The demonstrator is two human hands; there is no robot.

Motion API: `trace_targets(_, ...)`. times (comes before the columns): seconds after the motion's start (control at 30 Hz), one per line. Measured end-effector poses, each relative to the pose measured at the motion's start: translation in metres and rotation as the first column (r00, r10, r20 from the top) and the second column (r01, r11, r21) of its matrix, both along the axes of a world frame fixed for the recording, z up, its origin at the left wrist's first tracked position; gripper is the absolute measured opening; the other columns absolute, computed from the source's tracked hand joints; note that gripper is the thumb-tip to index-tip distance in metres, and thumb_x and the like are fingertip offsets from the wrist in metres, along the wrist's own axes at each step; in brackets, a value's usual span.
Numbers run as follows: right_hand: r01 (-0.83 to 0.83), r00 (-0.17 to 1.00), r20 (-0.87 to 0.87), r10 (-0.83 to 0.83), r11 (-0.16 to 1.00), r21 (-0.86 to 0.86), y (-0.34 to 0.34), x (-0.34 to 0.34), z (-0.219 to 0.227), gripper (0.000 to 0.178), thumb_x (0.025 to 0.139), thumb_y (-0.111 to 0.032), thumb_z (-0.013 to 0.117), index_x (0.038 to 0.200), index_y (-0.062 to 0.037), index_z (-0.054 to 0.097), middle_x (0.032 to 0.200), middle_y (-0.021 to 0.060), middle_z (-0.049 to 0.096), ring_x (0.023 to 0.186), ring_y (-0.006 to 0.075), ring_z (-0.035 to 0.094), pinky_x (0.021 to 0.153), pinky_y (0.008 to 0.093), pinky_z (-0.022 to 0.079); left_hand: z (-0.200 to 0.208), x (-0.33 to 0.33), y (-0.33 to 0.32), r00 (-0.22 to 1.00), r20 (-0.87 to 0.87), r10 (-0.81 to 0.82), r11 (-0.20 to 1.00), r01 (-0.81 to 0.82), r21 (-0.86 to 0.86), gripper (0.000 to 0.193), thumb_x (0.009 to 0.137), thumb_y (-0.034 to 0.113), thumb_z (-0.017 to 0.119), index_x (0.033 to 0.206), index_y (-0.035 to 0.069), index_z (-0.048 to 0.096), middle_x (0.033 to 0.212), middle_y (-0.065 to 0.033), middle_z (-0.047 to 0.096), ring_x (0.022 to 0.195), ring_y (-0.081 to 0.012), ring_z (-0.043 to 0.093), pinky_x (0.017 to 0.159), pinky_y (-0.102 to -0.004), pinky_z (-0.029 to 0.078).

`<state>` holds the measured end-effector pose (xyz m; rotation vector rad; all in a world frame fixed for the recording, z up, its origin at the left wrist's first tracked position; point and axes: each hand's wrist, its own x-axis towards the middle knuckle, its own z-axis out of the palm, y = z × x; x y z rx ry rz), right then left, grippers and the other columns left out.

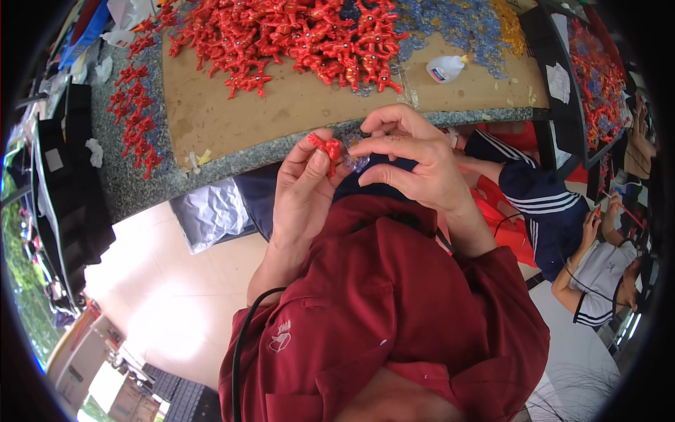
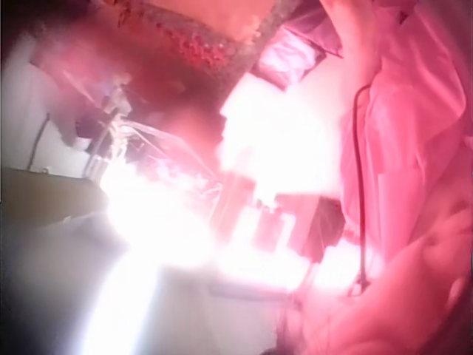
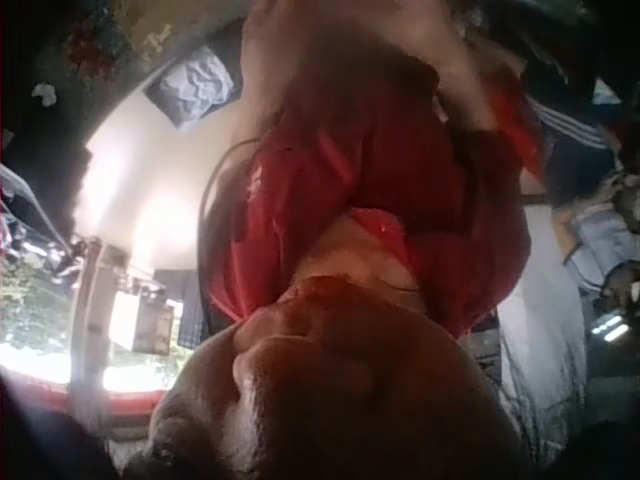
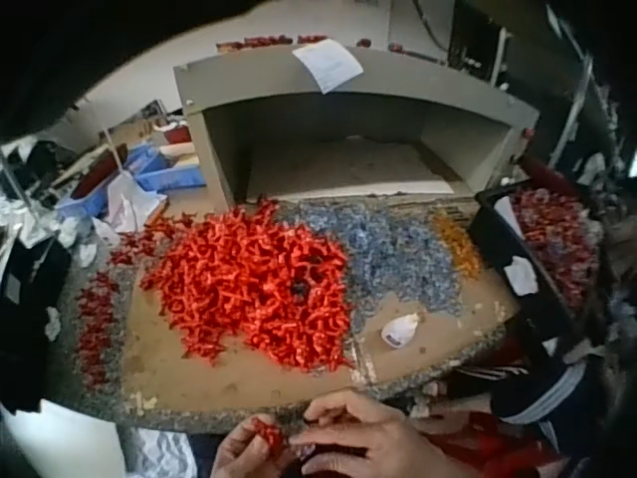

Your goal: The person assembles toy figurines by applying glue to each figurine from a bottle and attaching a plastic base piece by hand.

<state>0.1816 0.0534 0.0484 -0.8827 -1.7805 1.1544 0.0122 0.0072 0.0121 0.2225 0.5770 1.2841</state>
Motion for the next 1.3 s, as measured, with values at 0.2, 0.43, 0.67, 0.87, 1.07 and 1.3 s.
trace_targets(0.2,-0.044,0.998,0.051,0.041,0.997,0.058,0.002,0.013,-0.008,0.027,0.064,0.001,0.068,0.089,-0.008,0.066,0.095,0.0048,0.059,0.081,0.0159,0.058,0.069,0.0269,0.047,0.0,0.012,0.001,0.995,0.072,-0.069,0.998,0.069,0.002,0.023,0.088,0.009,0.051,0.109,0.002,0.051,0.103,-0.0071,0.058,0.098,-0.0149,0.054,0.084,-0.0295,0.045)
trace_targets(0.43,-0.017,0.986,-0.162,0.03,0.997,0.078,-0.006,0.017,-0.027,0.025,0.068,0.003,0.067,0.092,-0.0025,0.063,0.088,0.0068,0.062,0.077,0.0147,0.058,0.065,0.0242,0.047,-0.009,0.013,0.005,0.998,-0.051,-0.036,0.988,0.044,0.147,0.018,0.085,0.006,0.055,0.103,0.003,0.053,0.103,-0.0087,0.056,0.097,-0.0178,0.054,0.089,-0.0313,0.041)
trace_targets(0.67,-0.232,0.771,-0.61,-0.185,0.81,-0.539,-0.022,0.01,-0.04,0.015,0.079,-0.001,0.062,0.093,0.0018,0.059,0.084,0.01,0.062,0.063,0.0102,0.056,0.053,0.0207,0.045,-0.01,0.015,0.004,0.923,-0.347,0.165,0.911,-0.008,0.412,0.015,0.077,-0.001,0.062,0.091,0.002,0.056,0.095,-0.0101,0.057,0.092,-0.0181,0.053,0.082,-0.0301,0.044)
trace_targets(0.87,-0.311,0.731,-0.651,-0.205,0.749,-0.585,-0.025,0.01,-0.044,0.015,0.08,-0.001,0.061,0.094,0.0011,0.057,0.078,0.0104,0.062,0.056,0.011,0.056,0.049,0.0198,0.044,-0.007,0.015,0.008,0.821,-0.496,0.283,0.841,0.036,0.539,0.015,0.075,-0.003,0.063,0.089,0.001,0.057,0.093,-0.0112,0.058,0.091,-0.0196,0.053,0.077,-0.0308,0.046)
trace_targets(1.07,-0.271,0.787,-0.587,-0.187,0.751,-0.602,-0.028,0.015,-0.045,0.02,0.079,-0.001,0.062,0.098,0.001,0.056,0.078,0.0097,0.062,0.058,0.0106,0.056,0.05,0.0203,0.045,-0.006,0.013,0.01,0.737,-0.582,0.345,0.811,0.078,0.58,0.014,0.074,-0.003,0.064,0.086,0.001,0.059,0.089,-0.0106,0.06,0.09,-0.0206,0.053,0.075,-0.0309,0.046)
trace_targets(1.3,-0.242,0.785,-0.597,-0.168,0.804,-0.544,-0.039,0.011,-0.04,0.021,0.078,0.002,0.062,0.099,0.0009,0.057,0.085,0.0084,0.06,0.067,0.0102,0.057,0.059,0.021,0.048,-0.011,0.011,0.013,0.75,-0.57,0.335,0.758,0.145,0.636,0.01,0.072,0.001,0.066,0.08,0.002,0.062,0.088,-0.0097,0.061,0.089,-0.0222,0.054,0.073,-0.0308,0.047)
